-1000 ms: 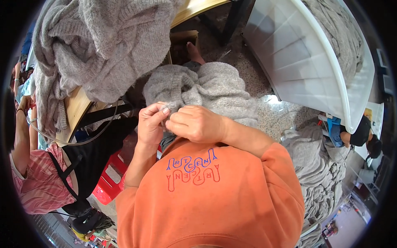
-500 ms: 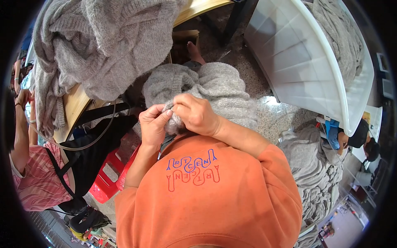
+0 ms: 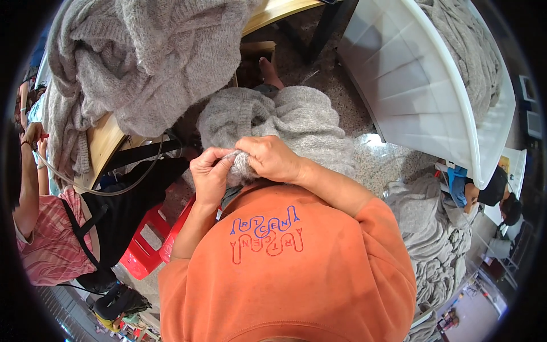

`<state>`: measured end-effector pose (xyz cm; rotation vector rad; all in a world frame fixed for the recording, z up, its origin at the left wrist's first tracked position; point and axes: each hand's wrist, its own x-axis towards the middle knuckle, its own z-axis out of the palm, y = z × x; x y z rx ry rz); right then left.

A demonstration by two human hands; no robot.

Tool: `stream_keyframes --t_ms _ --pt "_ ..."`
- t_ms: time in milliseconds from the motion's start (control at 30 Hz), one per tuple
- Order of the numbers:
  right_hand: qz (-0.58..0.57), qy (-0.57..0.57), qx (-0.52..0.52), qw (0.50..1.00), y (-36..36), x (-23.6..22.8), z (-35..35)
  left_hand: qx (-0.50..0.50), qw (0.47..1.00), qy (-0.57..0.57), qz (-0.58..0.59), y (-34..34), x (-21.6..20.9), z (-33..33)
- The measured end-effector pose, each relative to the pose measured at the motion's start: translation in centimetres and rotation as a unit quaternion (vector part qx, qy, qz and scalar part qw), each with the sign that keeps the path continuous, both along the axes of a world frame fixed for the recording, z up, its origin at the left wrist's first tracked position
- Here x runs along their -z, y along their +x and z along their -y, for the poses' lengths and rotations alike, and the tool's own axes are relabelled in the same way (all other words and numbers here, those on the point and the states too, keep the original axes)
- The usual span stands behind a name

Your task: Inspecting and sorting grey fabric garments at a production table.

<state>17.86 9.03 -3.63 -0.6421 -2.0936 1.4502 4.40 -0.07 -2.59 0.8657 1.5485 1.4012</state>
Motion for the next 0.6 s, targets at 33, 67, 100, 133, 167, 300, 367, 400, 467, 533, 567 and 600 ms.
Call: stream_keyframes --t_ms 33,67,100,133,167,300,367,400,467,533,567,600 --pt "0.022 0.037 -0.020 0.999 0.0 0.2 0.0 -0.001 1.000 -0.001 -0.017 0.0 0.1 0.0" --pt "0.048 0.074 -0.029 0.996 0.1 0.4 0.0 0.002 1.000 0.007 -0.015 0.0 0.2 0.0" --pt "0.046 0.073 -0.038 0.996 0.3 0.6 0.0 0.004 1.000 0.006 -0.025 0.0 0.3 0.1" --pt "0.050 0.075 -0.042 0.995 0.3 0.7 0.0 0.006 0.999 0.001 -0.036 0.0 0.4 0.1" --pt "0.055 0.080 -0.045 0.994 0.4 0.7 0.0 0.005 0.999 0.005 -0.034 0.1 0.5 0.2" --pt "0.027 0.062 -0.004 0.998 0.2 0.5 0.8 -0.007 0.993 0.009 -0.118 0.2 0.7 0.2" --pt "0.039 0.083 0.049 0.995 0.0 0.2 1.1 -0.009 0.985 0.020 -0.172 0.4 0.5 0.0" --pt "0.033 0.085 0.042 0.995 0.1 0.1 1.2 -0.017 0.979 0.036 -0.200 0.4 0.3 -0.1" --pt "0.007 0.057 0.067 0.996 0.2 -0.1 1.1 -0.024 0.972 0.052 -0.227 0.6 0.0 -0.4" --pt "0.032 0.090 0.068 0.993 0.2 -0.2 0.9 -0.014 0.947 0.085 -0.311 0.8 -0.2 -0.6" --pt "0.060 0.122 0.073 0.988 0.1 -0.2 0.9 -0.011 0.944 0.110 -0.312 0.9 -0.2 -0.7" --pt "0.053 0.127 0.068 0.988 -0.1 -0.2 0.9 -0.004 0.926 0.144 -0.350 1.0 -0.2 -0.7"
